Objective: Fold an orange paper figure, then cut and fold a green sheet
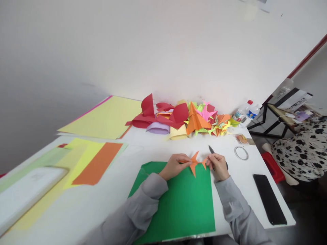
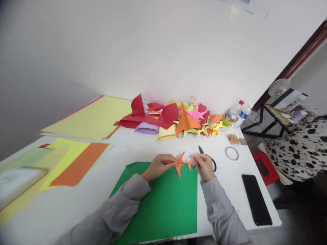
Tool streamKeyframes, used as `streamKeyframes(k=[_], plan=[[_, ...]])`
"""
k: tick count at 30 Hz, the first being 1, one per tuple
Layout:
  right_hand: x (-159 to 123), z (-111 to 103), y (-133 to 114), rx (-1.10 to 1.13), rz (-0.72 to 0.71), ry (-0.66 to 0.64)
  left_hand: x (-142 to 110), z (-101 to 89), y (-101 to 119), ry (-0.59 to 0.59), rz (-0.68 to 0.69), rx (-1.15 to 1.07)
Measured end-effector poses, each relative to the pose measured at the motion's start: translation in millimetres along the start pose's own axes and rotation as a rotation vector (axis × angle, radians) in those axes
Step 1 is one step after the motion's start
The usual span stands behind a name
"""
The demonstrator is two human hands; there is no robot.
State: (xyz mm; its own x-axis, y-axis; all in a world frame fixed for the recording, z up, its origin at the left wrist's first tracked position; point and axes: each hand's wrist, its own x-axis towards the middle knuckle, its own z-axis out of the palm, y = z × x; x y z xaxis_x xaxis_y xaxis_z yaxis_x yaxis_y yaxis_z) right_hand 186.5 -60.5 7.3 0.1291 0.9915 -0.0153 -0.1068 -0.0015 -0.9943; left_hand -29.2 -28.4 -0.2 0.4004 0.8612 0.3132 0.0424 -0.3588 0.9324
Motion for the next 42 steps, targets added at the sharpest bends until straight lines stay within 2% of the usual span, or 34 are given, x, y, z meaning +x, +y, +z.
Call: streamKeyframes(k=[7, 12, 19, 27, 35, 42], plan=[[-0.2, 2.1, -2.8, -0.006, -0.017, 0.027, -0.3, 0.3, 0.1, -0.024, -0.004, 0.005], [2.6, -2.7, 1.8, 0.003, -0.034, 0.071, -0.1, -0.4, -2.7, 0.040, 0.010, -0.006], [-2.1, 1.8, -3.6, -0.038, -0.011, -0.065, 0.9, -1.5, -4.5, 0.115, 0.007, 0.001], [-5.1, 3.2, -1.3, -0.099, 0.021, -0.227, 0.4, -1.6, -5.7, 0.117, 0.010, 0.013], [-7.7, 2.8, -5.5, -0.064, 0.046, -0.239, 0.9, -3.2, -4.7, 0.171, -0.007, 0.000], [-4.8, 0.8, -3.9, -0.005, 0.050, -0.182, 1.2, -4.0, -5.0, 0.193, -0.021, -0.017]])
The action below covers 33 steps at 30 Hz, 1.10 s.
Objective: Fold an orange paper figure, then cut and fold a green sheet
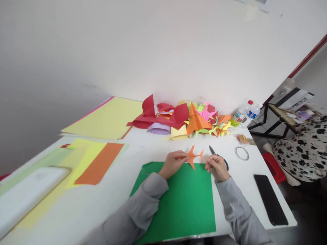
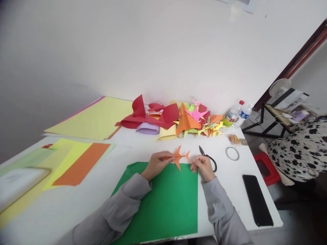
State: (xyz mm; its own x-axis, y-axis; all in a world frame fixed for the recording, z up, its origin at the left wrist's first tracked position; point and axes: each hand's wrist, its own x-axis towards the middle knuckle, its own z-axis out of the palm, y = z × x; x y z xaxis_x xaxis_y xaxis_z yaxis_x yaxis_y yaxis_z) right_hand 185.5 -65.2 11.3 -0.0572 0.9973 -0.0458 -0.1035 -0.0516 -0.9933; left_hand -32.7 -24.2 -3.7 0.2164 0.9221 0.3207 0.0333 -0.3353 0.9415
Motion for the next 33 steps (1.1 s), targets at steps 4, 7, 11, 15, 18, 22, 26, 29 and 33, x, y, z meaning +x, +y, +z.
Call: streamKeyframes(k=[4, 7, 11, 15, 18, 22, 26, 29, 33], plan=[[0.7, 1.4, 3.8, 0.000, 0.039, -0.043, -0.1, 0.0, 0.1, -0.014, 0.007, 0.002], [0.1, 3.1, 4.9, -0.013, 0.063, -0.090, 0.0, 0.4, 0.1, -0.019, 0.019, 0.006], [-0.8, 3.9, 2.8, -0.020, 0.048, -0.096, 0.2, 0.4, 0.0, -0.022, 0.022, 0.008], [-1.5, 3.9, 0.8, -0.025, 0.027, -0.101, 0.2, -0.1, -0.2, -0.029, 0.022, 0.006], [-2.0, 3.6, 1.1, -0.025, 0.017, -0.106, 0.1, -0.6, -0.4, -0.033, 0.022, 0.002], [-2.2, 1.9, 2.6, -0.017, 0.006, -0.103, 0.2, -1.3, -1.2, -0.024, 0.008, -0.005], [-0.5, -0.6, 6.0, 0.014, -0.021, -0.046, 0.4, -2.1, -1.4, 0.004, -0.023, -0.021], [1.9, -1.2, 8.1, 0.038, -0.055, 0.007, 0.3, -2.3, 0.3, -0.014, -0.037, -0.039], [3.3, 3.4, 9.5, 0.041, -0.087, 0.019, -0.3, -0.8, 3.2, -0.053, -0.067, -0.064]])
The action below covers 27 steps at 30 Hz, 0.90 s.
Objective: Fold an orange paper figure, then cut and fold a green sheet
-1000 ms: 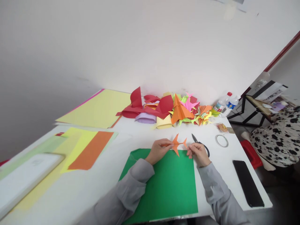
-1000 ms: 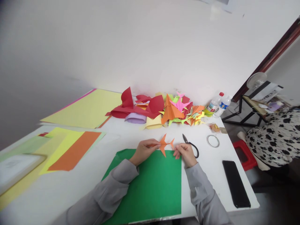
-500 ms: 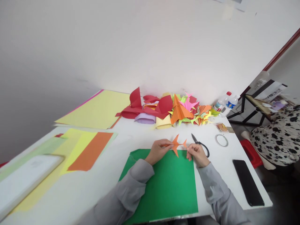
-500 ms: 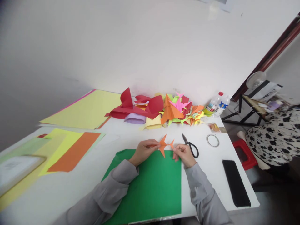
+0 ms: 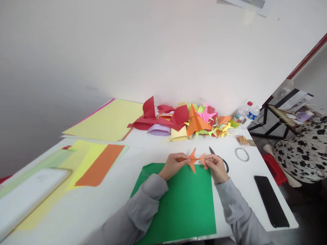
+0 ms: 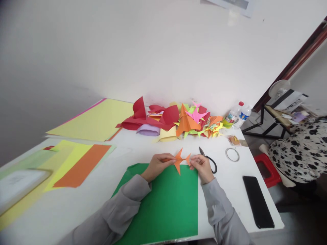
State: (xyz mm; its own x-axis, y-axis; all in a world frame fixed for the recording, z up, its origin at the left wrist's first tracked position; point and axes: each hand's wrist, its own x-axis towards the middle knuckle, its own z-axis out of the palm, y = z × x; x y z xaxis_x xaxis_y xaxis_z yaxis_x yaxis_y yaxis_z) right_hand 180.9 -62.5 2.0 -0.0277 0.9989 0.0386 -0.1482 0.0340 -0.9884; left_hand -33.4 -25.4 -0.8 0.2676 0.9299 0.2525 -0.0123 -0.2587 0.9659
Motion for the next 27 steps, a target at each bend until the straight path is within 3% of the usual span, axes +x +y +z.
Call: streamKeyframes(k=[6, 18, 27], plan=[[-4.6, 12.8, 6.9, -0.041, 0.012, -0.074, -2.5, 5.6, 1.8, -0.077, -0.024, -0.029], [-2.8, 16.5, 7.7, -0.174, -0.067, -0.061, -4.0, 8.9, -1.3, -0.147, -0.130, -0.055], [-1.8, 15.4, 11.1, -0.202, -0.115, -0.044, -3.8, 10.5, -0.5, -0.195, -0.066, 0.006]])
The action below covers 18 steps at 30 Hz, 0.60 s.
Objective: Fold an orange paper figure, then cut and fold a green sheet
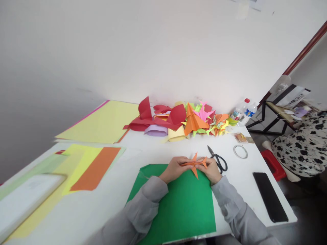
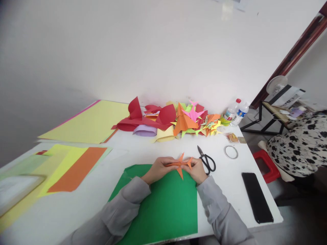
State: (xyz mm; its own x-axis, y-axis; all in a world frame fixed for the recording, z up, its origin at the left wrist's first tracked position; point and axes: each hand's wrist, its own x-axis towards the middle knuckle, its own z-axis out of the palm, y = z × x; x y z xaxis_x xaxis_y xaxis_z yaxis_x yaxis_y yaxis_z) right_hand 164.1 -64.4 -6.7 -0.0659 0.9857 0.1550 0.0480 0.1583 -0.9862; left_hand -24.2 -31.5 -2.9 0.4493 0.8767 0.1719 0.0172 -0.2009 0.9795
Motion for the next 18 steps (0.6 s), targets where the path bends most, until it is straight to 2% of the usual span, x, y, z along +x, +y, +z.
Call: streamKeyframes(k=[7, 18], plan=[[1.5, 1.5, -0.6, -0.012, -0.014, 0.010, 0.4, 0.6, -7.1, 0.037, 0.022, -0.028], [3.3, -3.7, 3.0, -0.010, 0.001, 0.056, 0.7, 0.0, -3.1, 0.084, 0.003, -0.057]])
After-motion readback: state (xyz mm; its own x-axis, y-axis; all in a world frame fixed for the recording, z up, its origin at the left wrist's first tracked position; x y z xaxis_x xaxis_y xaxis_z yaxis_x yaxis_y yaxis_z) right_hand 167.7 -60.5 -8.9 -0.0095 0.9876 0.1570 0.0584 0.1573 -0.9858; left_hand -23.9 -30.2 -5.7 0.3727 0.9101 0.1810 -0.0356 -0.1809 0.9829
